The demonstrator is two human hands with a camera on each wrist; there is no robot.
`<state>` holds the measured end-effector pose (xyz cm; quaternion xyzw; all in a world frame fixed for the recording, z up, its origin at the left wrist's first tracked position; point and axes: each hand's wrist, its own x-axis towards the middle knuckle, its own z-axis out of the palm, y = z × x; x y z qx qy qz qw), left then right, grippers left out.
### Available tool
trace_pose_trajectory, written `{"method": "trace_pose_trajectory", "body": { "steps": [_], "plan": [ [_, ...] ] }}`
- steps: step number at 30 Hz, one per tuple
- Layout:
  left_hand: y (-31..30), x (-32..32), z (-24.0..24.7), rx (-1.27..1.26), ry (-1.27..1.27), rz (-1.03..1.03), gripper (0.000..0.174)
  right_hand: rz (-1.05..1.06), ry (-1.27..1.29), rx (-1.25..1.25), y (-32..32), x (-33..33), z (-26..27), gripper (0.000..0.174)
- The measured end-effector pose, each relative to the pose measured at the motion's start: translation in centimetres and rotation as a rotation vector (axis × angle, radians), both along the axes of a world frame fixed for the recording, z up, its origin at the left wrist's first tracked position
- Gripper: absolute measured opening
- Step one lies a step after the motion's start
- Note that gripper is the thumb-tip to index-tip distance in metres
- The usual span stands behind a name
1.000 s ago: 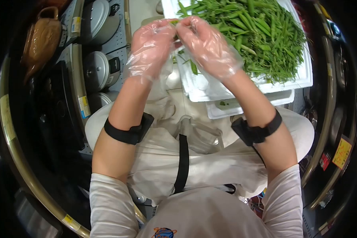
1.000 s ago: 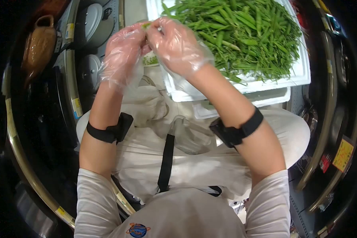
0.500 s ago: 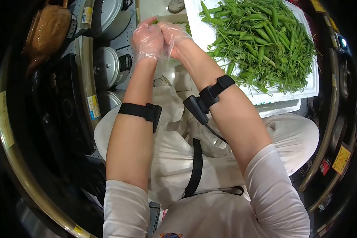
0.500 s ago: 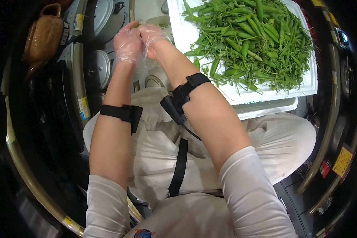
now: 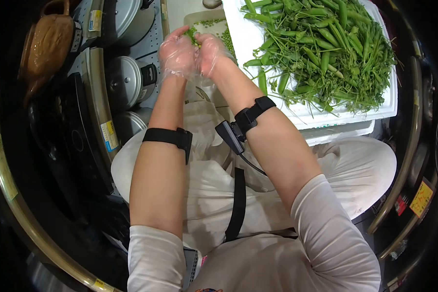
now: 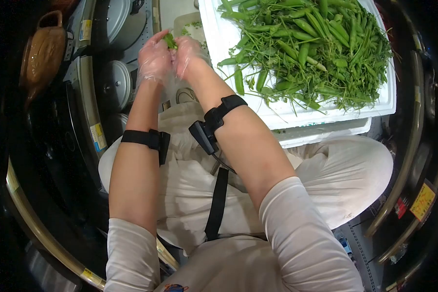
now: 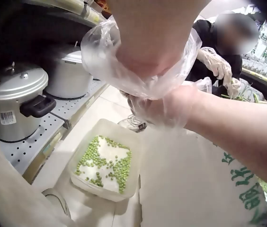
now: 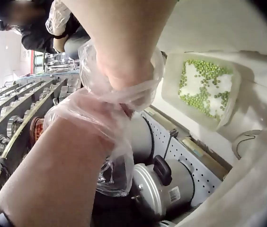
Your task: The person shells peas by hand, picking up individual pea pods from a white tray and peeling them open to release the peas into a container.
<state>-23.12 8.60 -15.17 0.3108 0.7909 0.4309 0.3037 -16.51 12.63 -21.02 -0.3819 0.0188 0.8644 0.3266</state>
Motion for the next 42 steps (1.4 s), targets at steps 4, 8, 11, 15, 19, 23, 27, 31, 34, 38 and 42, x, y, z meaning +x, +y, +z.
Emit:
{"method": "trace_pose_trajectory", "body": {
  "steps": [4,8,11,15,19,23,27,31,34,38,42],
  "plan": [
    [0.1,0.1,-0.1,0.068,-0.199,0.037,0.033,-0.09,0.044,-0.008,-0.4,0.1,1.9,0.019],
    [0.1,0.4,0.8,0.035,-0.007,0.015,0.033,-0.089,-0.048,0.023,-0.7,-0.5,3.6,0.014],
    [0.4,-0.5,-1.3,0.112,-0.055,0.058,0.033,-0.125,-0.085,-0.003,-0.9,-1.0,3.3,0.011],
    [0.1,-0.4,-1.1,0.157,-0.089,0.102,0.032,-0.1,-0.087,-0.026,-0.9,-1.8,1.3,0.017],
    [-0.1,-0.1,0.7,0.142,-0.162,0.208,0.03,-0.11,0.044,-0.207,-0.9,-1.8,-0.5,0.01],
    [0.0,-0.7,-0.1,0.188,0.077,0.184,0.03,-0.203,-0.118,-0.171,-1.3,-1.0,1.3,0.028],
    [0.3,-1.0,-0.1,0.258,0.003,0.201,0.029,-0.325,-0.098,-0.317,-1.1,-0.8,2.4,0.051],
    [0.3,-0.7,0.8,0.24,0.045,0.171,0.03,-0.327,-0.005,-0.218,-1.9,0.5,3.3,0.063],
    [0.2,-0.6,1.5,0.229,0.014,0.176,0.03,-0.357,-0.094,-0.274,-1.2,-0.5,1.1,0.055],
    [0.0,-0.3,2.3,0.305,-0.061,0.149,0.03,-0.446,-0.077,-0.238,-1.3,-1.3,-0.6,0.044],
    [-0.1,0.7,5.3,0.339,-0.216,0.156,0.031,-0.43,0.138,-0.13,-1.7,-1.1,2.8,0.027]
  ]
}}
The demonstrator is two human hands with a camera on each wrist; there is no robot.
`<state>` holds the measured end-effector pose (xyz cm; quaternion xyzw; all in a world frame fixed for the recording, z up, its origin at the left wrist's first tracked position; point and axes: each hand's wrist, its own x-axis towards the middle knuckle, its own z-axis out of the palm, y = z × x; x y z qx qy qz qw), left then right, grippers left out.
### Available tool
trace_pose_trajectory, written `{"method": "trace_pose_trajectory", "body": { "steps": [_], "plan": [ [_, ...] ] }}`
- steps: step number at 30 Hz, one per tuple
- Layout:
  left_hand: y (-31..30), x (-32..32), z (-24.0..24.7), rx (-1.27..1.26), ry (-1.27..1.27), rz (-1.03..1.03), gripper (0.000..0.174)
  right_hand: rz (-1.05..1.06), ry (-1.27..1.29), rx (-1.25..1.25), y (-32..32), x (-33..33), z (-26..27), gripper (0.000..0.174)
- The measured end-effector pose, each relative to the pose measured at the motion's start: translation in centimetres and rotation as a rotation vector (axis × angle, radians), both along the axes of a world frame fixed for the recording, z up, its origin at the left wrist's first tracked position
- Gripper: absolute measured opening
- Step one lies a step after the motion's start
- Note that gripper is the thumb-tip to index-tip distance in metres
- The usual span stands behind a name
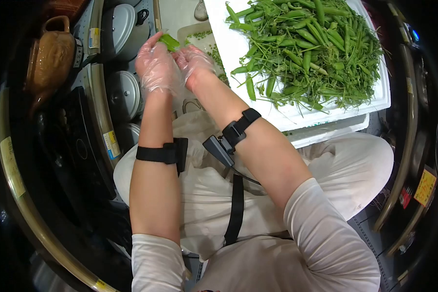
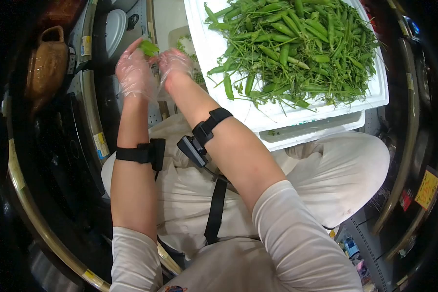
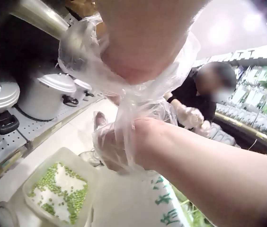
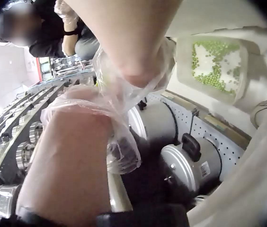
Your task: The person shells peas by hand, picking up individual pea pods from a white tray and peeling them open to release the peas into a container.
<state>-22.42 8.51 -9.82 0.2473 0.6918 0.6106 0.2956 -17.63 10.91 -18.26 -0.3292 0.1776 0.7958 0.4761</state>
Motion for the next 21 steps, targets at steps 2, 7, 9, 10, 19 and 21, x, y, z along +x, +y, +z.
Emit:
{"method": "trace_pose_trajectory", "body": {
  "steps": [2,7,9,10,19,21],
  "plan": [
    [-0.4,0.2,1.9,-0.028,-0.015,-0.065,0.031,0.034,-0.02,0.085,-0.4,0.8,3.2,0.027],
    [-1.5,1.9,5.7,0.217,-0.164,-0.201,0.033,0.175,-0.1,0.21,-1.9,4.8,10.6,0.03],
    [-1.8,3.2,7.5,0.226,-0.251,-0.235,0.035,0.146,-0.128,0.2,-2.7,7.7,13.1,0.026],
    [-2.0,3.4,7.5,0.301,-0.277,-0.29,0.032,0.166,-0.164,0.241,-2.9,9.1,13.7,0.03],
    [-3.3,12.0,11.1,0.024,-0.309,-0.66,0.042,0.29,-0.487,0.497,-5.0,27.2,19.1,0.028],
    [-4.0,15.0,11.7,0.01,-0.333,-0.754,0.042,0.296,-0.607,0.547,-5.6,31.4,18.6,0.033]
  ]
}}
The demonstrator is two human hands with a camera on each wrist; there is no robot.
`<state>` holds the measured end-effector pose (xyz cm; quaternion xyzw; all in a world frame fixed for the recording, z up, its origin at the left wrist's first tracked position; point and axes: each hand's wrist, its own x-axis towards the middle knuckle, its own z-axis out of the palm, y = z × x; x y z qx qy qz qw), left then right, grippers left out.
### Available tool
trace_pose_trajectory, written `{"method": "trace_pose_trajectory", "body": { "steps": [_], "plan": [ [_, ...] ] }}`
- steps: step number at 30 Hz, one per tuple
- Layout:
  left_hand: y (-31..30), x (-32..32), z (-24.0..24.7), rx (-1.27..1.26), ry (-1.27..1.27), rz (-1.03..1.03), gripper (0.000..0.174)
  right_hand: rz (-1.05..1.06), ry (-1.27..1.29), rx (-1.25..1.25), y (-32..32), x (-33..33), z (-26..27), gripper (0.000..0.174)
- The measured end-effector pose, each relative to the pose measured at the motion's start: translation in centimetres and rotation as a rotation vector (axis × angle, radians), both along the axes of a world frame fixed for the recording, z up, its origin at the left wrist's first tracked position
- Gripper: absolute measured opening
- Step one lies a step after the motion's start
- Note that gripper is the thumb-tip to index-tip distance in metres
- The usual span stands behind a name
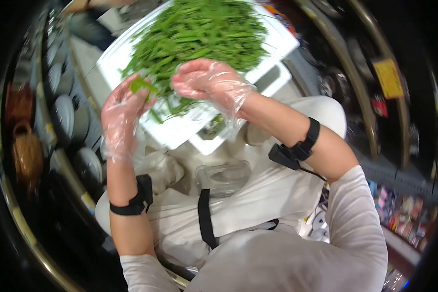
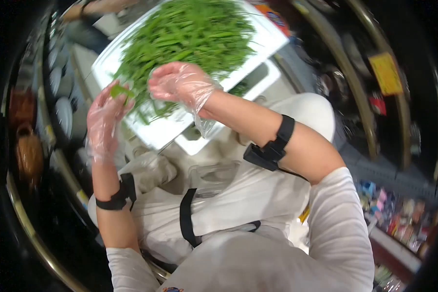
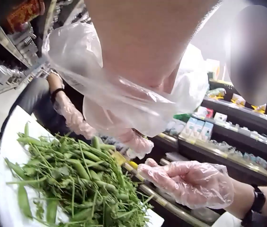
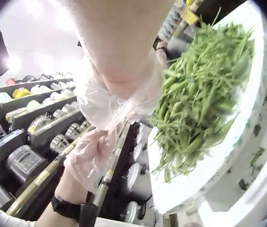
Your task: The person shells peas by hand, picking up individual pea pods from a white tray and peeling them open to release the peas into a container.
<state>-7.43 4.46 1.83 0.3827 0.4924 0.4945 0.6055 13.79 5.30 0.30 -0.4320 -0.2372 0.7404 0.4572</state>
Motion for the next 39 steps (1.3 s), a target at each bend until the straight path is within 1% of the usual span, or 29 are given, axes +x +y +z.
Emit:
{"method": "trace_pose_trajectory", "body": {
  "steps": [2,4,5,6,7,8,9,10,11,13,14,16,17,19,20,22,23,24,26,27,28,30,31,33,34,36,39],
  "plan": [
    [-0.4,2.3,0.0,-0.046,0.209,-0.118,0.042,0.126,-0.015,-0.006,-0.7,3.5,-0.6,0.041],
    [-0.8,4.4,-0.1,-0.068,0.294,-0.243,0.042,0.116,-0.074,0.094,-1.8,5.2,-1.2,0.053],
    [-1.2,5.3,-0.2,-0.047,0.297,-0.292,0.043,0.131,-0.147,0.19,-2.2,5.8,-1.4,0.064],
    [-1.5,6.3,-0.3,-0.026,0.295,-0.348,0.044,0.198,-0.392,0.331,-2.6,6.5,-0.7,0.068],
    [-1.7,6.8,-0.7,-0.021,0.308,-0.384,0.045,0.18,-0.733,0.51,-2.8,6.5,-0.7,0.064],
    [-1.8,7.5,-1.1,-0.02,0.321,-0.419,0.046,0.148,-0.875,0.573,-3.7,6.9,-0.6,0.053],
    [-1.8,8.2,-1.1,-0.001,0.392,-0.476,0.046,0.09,-1.01,0.796,-2.8,6.2,-3.9,0.047],
    [-1.9,8.7,-1.3,0.02,0.465,-0.524,0.045,0.044,-0.976,0.854,-2.4,6.3,-6.3,0.045],
    [-1.5,8.3,-2.7,0.03,0.498,-0.55,0.046,0.071,-1.0,0.855,-2.5,6.4,-7.7,0.045],
    [-0.5,9.0,-4.8,0.054,0.523,-0.592,0.047,0.357,-1.368,0.879,-2.3,7.2,-7.1,0.045],
    [-0.2,9.4,-5.4,0.07,0.516,-0.598,0.047,0.344,-1.387,0.826,-2.7,7.7,-6.2,0.045],
    [1.0,10.1,-6.3,0.039,0.519,-0.694,0.048,0.481,-1.333,0.622,-2.9,8.4,-4.7,0.051],
    [1.3,10.7,-6.2,0.029,0.542,-0.688,0.049,0.468,-1.341,0.597,-2.9,9.0,-4.4,0.051],
    [1.9,11.6,-7.2,0.025,0.545,-0.684,0.051,0.493,-1.336,0.638,-2.8,10.0,-4.5,0.045],
    [2.1,12.1,-7.8,0.025,0.538,-0.705,0.051,0.484,-1.343,0.617,-2.7,10.6,-4.9,0.045],
    [1.6,13.9,-6.9,0.041,0.533,-0.706,0.051,0.481,-1.435,0.722,-1.6,11.4,-6.3,0.043],
    [1.5,14.6,-6.3,0.041,0.527,-0.738,0.052,0.429,-1.446,0.697,-0.9,11.5,-7.1,0.038],
    [1.6,15.3,-6.0,0.042,0.525,-0.75,0.052,0.423,-1.45,0.685,-1.4,11.9,-6.6,0.038],
    [1.5,16.2,-5.4,0.038,0.47,-0.743,0.055,0.277,-1.392,0.495,-2.2,12.4,-5.6,0.034],
    [1.6,16.7,-6.1,0.017,0.366,-0.699,0.055,0.182,-1.363,0.468,-3.4,12.9,-4.4,0.032],
    [1.8,16.6,-6.4,0.017,0.37,-0.706,0.055,0.175,-1.361,0.464,-3.5,13.1,-4.6,0.032],
    [1.9,17.1,-6.4,-0.128,0.389,-0.628,0.046,0.34,-1.757,0.689,-3.1,13.5,-5.3,0.03],
    [2.1,16.7,-6.6,-0.129,0.397,-0.625,0.046,0.336,-1.749,0.692,-2.7,13.6,-6.0,0.03],
    [3.0,15.8,-6.9,-0.094,0.331,-0.876,0.04,0.138,-1.597,0.461,-1.8,13.8,-7.4,0.025],
    [2.7,15.4,-6.8,-0.091,0.347,-0.859,0.04,0.137,-1.582,0.482,-1.8,13.9,-7.6,0.025],
    [1.6,15.3,-7.2,-0.102,0.33,-0.751,0.034,0.301,-1.873,0.843,-1.9,14.0,-8.3,0.019],
    [0.1,15.3,-6.6,-0.123,0.38,-0.694,0.027,0.258,-1.849,0.971,-1.9,13.1,-10.3,0.018]
  ]
}}
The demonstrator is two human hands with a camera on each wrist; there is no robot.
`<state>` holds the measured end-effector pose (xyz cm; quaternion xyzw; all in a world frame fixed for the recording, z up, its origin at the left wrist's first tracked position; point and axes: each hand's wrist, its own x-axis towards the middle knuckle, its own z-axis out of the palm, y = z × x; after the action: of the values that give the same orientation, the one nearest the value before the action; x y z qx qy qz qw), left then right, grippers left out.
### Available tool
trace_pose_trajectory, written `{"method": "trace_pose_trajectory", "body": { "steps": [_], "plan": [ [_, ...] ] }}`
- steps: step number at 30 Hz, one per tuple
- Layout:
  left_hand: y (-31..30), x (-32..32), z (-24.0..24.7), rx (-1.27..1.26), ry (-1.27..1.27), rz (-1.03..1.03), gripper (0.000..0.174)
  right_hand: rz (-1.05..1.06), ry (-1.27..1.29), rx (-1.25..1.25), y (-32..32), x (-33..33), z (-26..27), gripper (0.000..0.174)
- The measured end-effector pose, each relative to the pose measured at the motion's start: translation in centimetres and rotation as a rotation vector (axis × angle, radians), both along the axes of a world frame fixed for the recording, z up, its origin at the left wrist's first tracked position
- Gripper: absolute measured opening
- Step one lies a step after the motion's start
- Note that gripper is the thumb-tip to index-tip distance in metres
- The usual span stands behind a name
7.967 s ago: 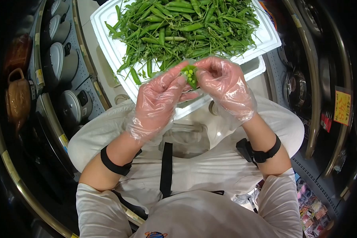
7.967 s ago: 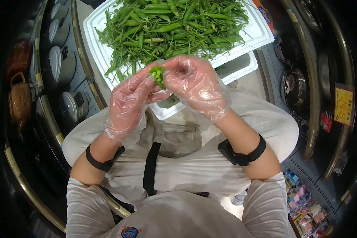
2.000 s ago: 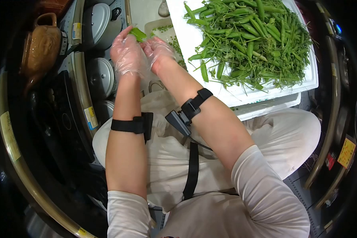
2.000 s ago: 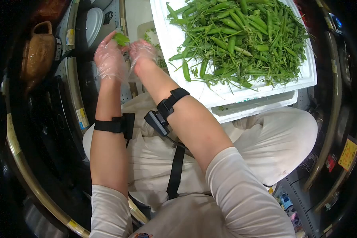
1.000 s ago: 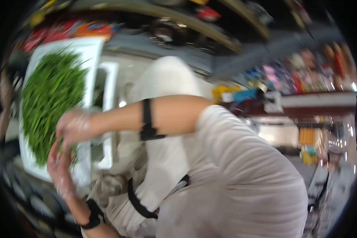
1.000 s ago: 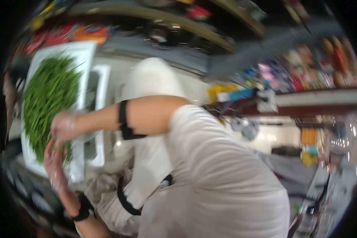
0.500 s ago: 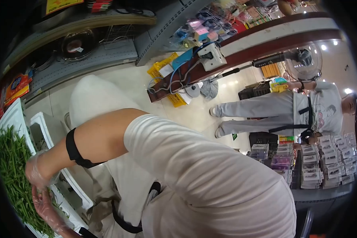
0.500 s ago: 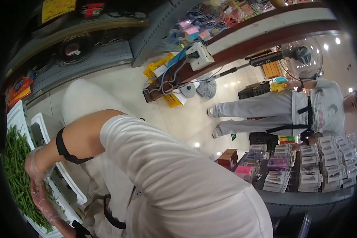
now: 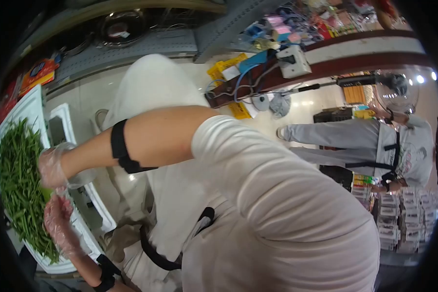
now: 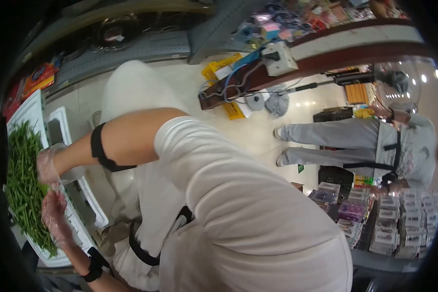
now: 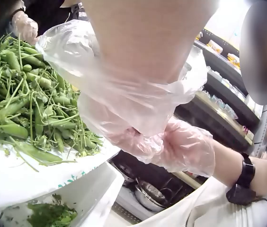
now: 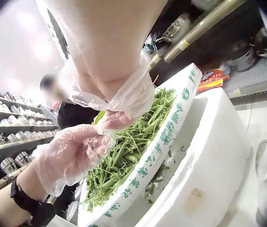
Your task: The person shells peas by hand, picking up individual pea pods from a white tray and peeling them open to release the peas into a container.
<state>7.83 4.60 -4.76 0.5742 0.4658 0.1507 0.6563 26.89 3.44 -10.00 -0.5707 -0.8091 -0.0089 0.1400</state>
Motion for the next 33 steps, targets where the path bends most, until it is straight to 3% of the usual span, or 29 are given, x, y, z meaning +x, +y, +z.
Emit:
{"method": "trace_pose_trajectory", "body": {
  "steps": [1,3,7,9,12,15,18,20,21,22,25,33],
  "plan": [
    [-0.5,0.1,0.2,-0.015,0.021,0.015,0.026,-0.059,0.056,-0.085,-0.5,-0.5,0.2,0.018],
    [-1.1,0.1,0.2,-0.01,0.036,0.039,0.022,-0.134,0.424,-0.186,0.1,-1.4,-2.0,0.019],
    [-1.5,-0.4,-0.1,0.02,0.03,0.066,0.016,-0.044,0.449,-0.221,-1.6,-1.9,-0.9,0.023],
    [-1.6,-0.5,0.2,0.013,0.023,0.065,0.014,-0.019,0.146,-0.235,-3.3,-1.6,1.8,0.026],
    [-1.7,-0.5,0.1,-0.03,0.033,0.1,0.011,-0.003,0.043,-0.298,-4.3,-1.5,4.2,0.025],
    [-2.3,0.0,0.8,-0.005,0.034,0.137,0.022,-0.342,0.671,-0.393,-5.4,-1.3,5.0,0.029],
    [-2.1,0.1,0.8,0.012,-0.048,0.133,0.024,-0.295,0.599,-0.403,-5.6,-0.6,4.2,0.028],
    [-2.2,0.5,1.2,-0.002,-0.029,0.136,0.024,-0.263,1.114,-0.483,-6.0,0.0,2.7,0.025],
    [-2.1,0.6,1.3,-0.03,-0.027,0.141,0.024,-0.37,1.377,-0.633,-6.1,-0.2,3.8,0.025],
    [-2.1,0.5,1.6,-0.073,-0.065,0.156,0.025,-0.448,1.483,-0.751,-6.2,-0.1,5.6,0.025],
    [-1.9,0.2,1.6,-0.169,-0.185,0.139,0.032,-0.475,1.65,-0.78,-6.1,-0.1,6.0,0.024],
    [-2.3,-1.5,1.2,-0.258,-0.293,0.218,0.036,-0.589,1.534,-0.816,-4.9,-0.5,6.4,0.021]
  ]
}}
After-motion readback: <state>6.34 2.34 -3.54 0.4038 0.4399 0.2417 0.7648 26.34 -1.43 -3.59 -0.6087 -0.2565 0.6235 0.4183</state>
